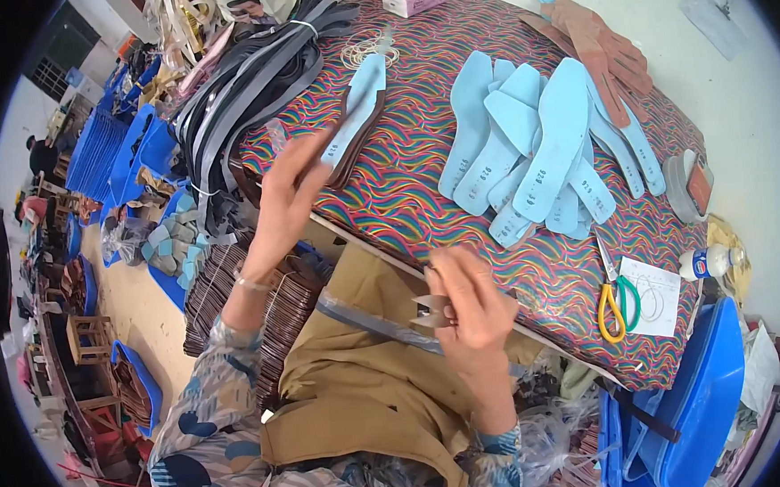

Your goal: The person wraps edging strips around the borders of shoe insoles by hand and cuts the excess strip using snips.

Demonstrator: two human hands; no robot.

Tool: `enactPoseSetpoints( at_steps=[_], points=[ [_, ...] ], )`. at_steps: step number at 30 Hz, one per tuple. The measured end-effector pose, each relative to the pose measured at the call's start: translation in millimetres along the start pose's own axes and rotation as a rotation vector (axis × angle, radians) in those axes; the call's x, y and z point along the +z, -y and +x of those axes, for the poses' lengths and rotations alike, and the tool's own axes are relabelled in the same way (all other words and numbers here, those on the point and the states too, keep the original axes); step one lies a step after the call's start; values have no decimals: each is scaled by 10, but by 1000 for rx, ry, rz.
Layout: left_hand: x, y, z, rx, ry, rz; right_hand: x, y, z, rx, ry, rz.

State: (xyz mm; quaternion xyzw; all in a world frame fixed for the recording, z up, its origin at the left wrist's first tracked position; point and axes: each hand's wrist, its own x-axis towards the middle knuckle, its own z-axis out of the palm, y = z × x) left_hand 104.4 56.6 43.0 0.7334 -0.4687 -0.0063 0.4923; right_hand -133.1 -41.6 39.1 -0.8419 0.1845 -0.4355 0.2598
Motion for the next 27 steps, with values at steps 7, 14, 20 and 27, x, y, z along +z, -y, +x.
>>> enactPoseSetpoints(
  at_steps=[7,14,20,27],
  points=[
    [622,762,157,-16,-82,758,294,33,-346,164,100,166],
    [484,975,175,-14,-113,507,752,-121,-784,224,474,239],
    [395,1082,58,103,-63,593,1017,-54,-979,201,753,69],
    [-2,655,-520,128,-270,156,1033,-287,-1059,523,725,274]
  ],
)
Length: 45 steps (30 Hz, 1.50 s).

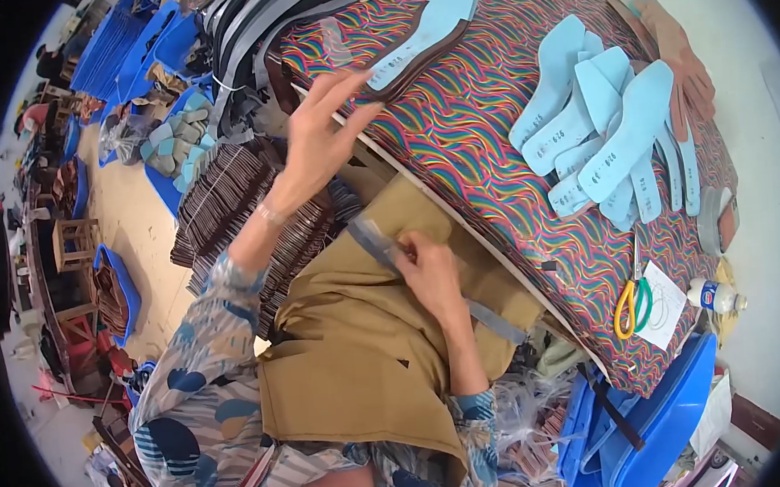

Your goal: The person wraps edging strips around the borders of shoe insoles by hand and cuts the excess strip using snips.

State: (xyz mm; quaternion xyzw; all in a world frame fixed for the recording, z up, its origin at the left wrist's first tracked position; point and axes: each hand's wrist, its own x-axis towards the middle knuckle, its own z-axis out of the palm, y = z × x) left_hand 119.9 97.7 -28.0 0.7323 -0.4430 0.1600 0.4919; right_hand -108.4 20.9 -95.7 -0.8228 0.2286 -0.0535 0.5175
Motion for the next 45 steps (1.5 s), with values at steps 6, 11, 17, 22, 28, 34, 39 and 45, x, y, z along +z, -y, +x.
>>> enactPoseSetpoints(
  at_steps=[6,11,17,22,28,34,39,45],
  points=[
    [-721,-47,-904,-1081,540,-718,-44,58,44,-11,-2,56],
    [-366,-174,-1372,-1671,490,-1369,-126,363,34,52,-6,460],
    [-28,166,-1320,-1381,-76,-1629,-332,471,-368,73,-410,409],
    [-228,437,-1113,-1318,-322,-1615,-1223,-167,-1348,189,-1018,-117],
    [-353,485,-876,-1223,-166,-1823,-1944,-924,-3246,530,-1268,-501],
    [-449,623,-821,-1369,-229,-1811,-2085,-1164,-4063,819,-1306,-901],
    [-991,1048,-773,-1081,-483,-1780,-2272,-1303,-4614,1224,-1386,-1156],
    [-1107,1077,-806,-1080,-494,-1695,-2796,-1436,-5034,1133,-1137,-1314]
  ],
)
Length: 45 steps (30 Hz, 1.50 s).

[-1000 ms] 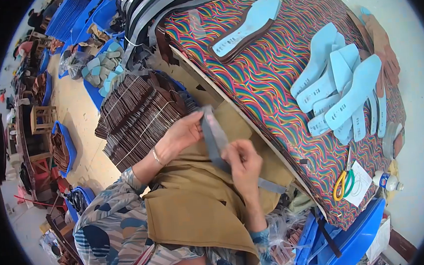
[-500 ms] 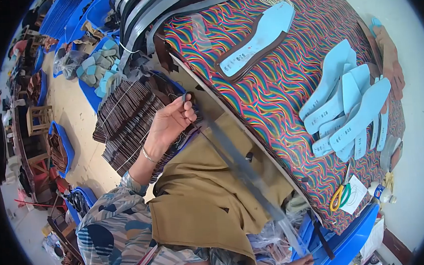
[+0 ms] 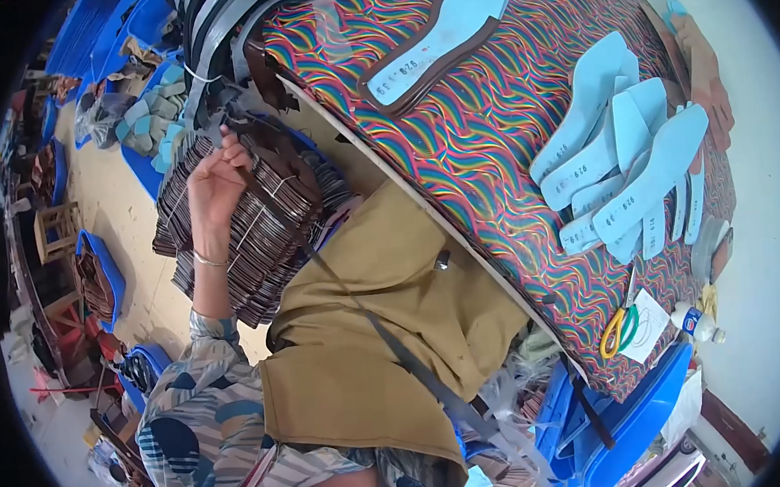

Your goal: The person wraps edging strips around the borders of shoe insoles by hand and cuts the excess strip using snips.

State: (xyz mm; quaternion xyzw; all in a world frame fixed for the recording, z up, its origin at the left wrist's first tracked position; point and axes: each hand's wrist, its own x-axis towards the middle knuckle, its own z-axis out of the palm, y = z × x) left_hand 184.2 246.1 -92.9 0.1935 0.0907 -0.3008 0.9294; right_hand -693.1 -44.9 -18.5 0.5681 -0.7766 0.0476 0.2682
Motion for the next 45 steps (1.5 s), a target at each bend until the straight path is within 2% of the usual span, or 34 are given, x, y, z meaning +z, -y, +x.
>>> enactPoseSetpoints(
  at_steps=[3,4,5,6,7,8,9,11,12,13,14,15,16,17,19,21,23,24,26,27,29,31,33,34,35,37,38,39,40,41,43,44,45],
  points=[
    [45,290,-120,-67,69,57,159,-126,299,-125,18,-21],
    [136,435,-202,-63,53,119,-220,369,234,-167,28,-25],
    [180,561,-256,-82,53,144,-572,1083,71,-222,101,207],
    [329,698,-340,-82,56,207,-526,1550,-28,-375,29,435],
    [478,821,-423,-86,63,273,-458,2002,-180,-438,87,663],
    [549,903,-472,-132,79,240,-749,2713,-507,-458,255,1065],
    [610,984,-510,-185,96,207,-1095,3342,-807,-660,315,1120],
    [779,1139,-587,-227,111,200,-1691,4259,-1228,-888,745,1296],
    [850,1193,-613,-285,140,178,-2012,4658,-1419,-999,771,1455],
    [914,1239,-631,-342,167,158,-2191,4931,-1602,-884,1040,1639],
    [975,1283,-641,-362,177,165,-2233,5100,-1708,-998,1215,1596],
    [1008,1287,-636,-378,190,180,-2230,5212,-1810,-1113,1379,1547],
    [1037,1284,-603,-393,206,191,-2217,5247,-1919,-1222,1310,1666],
    [1069,1245,-564,-378,94,226,-2216,5250,-1994,-1337,1236,1772],
    [959,1108,-389,-364,93,151,-2265,5099,-1960,-1290,1225,1779],
    [773,975,-230,-277,135,150,-2076,4870,-1893,-1468,900,1618],
    [640,868,-128,-306,198,75,-2050,4588,-1849,-1419,1028,1422],
    [839,1001,-262,-260,84,211,-2010,4513,-1859,-1426,1025,1424],
    [930,1153,-297,-241,32,275,-1920,4389,-1891,-1510,1112,1307],
    [926,1167,-283,-229,49,259,-1897,4370,-1888,-1505,1107,1301],
    [952,1245,-296,-230,56,281,-1866,4328,-1868,-1254,1449,1240],
    [939,1282,-356,-226,57,308,-1963,4368,-1713,-1270,1420,1156],
    [857,1296,-415,-251,224,329,-2026,4533,-1649,-1286,1385,1081],
    [948,1353,-515,-287,144,362,-2033,4638,-1657,-1189,1217,1333],
    [923,1413,-588,-353,169,339,-2051,4727,-1659,-1076,1032,1563],
    [957,1527,-761,-500,188,351,-2161,4874,-1661,-698,1197,1630],
    [939,1613,-846,-580,241,335,-2183,4945,-1650,-683,1186,1620],
    [924,1701,-939,-655,294,316,-2203,5008,-1635,-466,1446,1738],
    [1005,1756,-1059,-744,254,413,-2214,5004,-1631,-225,1699,1835],
    [1002,1834,-1145,-807,276,415,-2195,4952,-1635,-229,1692,1824],
    [952,1964,-1262,-931,306,330,-2097,4880,-1636,16,1633,2143],
    [934,1992,-1283,-918,303,316,-2030,4796,-1631,60,1545,2171],
    [939,2003,-1297,-1010,350,291,-1968,4710,-1595,27,1559,2195]
  ],
)
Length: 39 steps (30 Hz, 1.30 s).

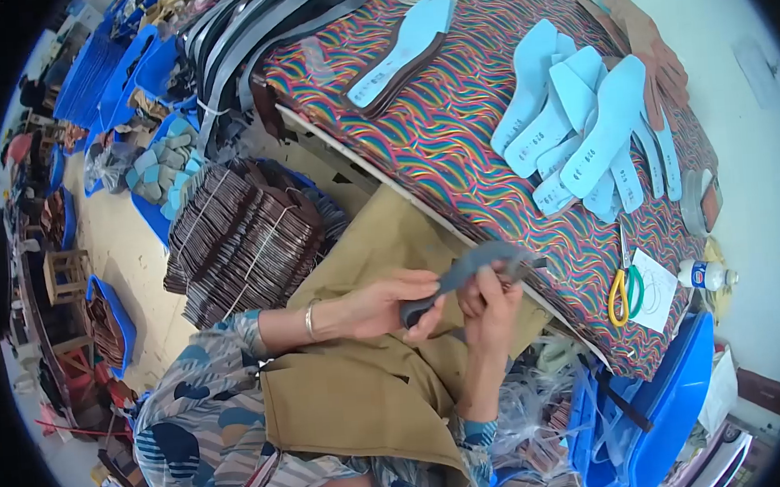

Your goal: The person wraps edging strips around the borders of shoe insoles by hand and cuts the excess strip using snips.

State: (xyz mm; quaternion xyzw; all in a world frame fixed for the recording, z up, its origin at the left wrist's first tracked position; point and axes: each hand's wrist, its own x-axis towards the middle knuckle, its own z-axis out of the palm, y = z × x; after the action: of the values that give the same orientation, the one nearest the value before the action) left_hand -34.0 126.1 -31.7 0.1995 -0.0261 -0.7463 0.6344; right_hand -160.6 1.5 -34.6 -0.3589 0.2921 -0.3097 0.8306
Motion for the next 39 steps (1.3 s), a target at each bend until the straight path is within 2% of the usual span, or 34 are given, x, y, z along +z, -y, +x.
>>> enactPoseSetpoints(
  at_steps=[5,12,14,15,17,20,21,25,27,29,30,32,33,35,37,39],
  points=[
    [-37,156,48,-302,186,-6,-139,55,-325,-41,-9,-38],
    [43,448,-57,-441,250,16,-460,-7,-835,-187,-52,-19],
    [147,509,-107,-207,139,314,-561,-32,-953,-179,-114,3],
    [147,534,-120,-216,150,314,-534,-38,-992,-179,-127,-41],
    [138,490,-112,-66,126,539,-426,-56,-1004,-217,-202,-54],
    [54,441,-46,-90,94,645,-514,-111,-962,-222,-126,-83],
    [27,430,-28,-45,149,682,-509,-116,-957,-232,-135,-80],
    [19,515,-59,-106,205,658,-508,-231,-772,-158,-164,-91],
    [-19,589,-60,-149,216,586,-656,-324,-508,-153,-270,-270],
    [-1,663,-85,-196,229,615,-1059,-529,-68,-359,-1,-950],
    [6,704,-97,-249,242,639,-1217,-780,225,-331,-54,-956],
    [31,763,-117,-285,248,674,-1140,-949,370,-85,-62,-1352],
    [6,800,-107,-266,256,646,-1151,-1063,427,67,44,-1512],
    [0,806,-93,-257,266,624,-1450,-1455,521,197,461,-1622],
    [19,766,-80,-195,253,610,-1394,-1412,410,256,484,-1546],
    [46,758,-72,-175,248,601,-1229,-1205,308,160,322,-1552]
  ],
)
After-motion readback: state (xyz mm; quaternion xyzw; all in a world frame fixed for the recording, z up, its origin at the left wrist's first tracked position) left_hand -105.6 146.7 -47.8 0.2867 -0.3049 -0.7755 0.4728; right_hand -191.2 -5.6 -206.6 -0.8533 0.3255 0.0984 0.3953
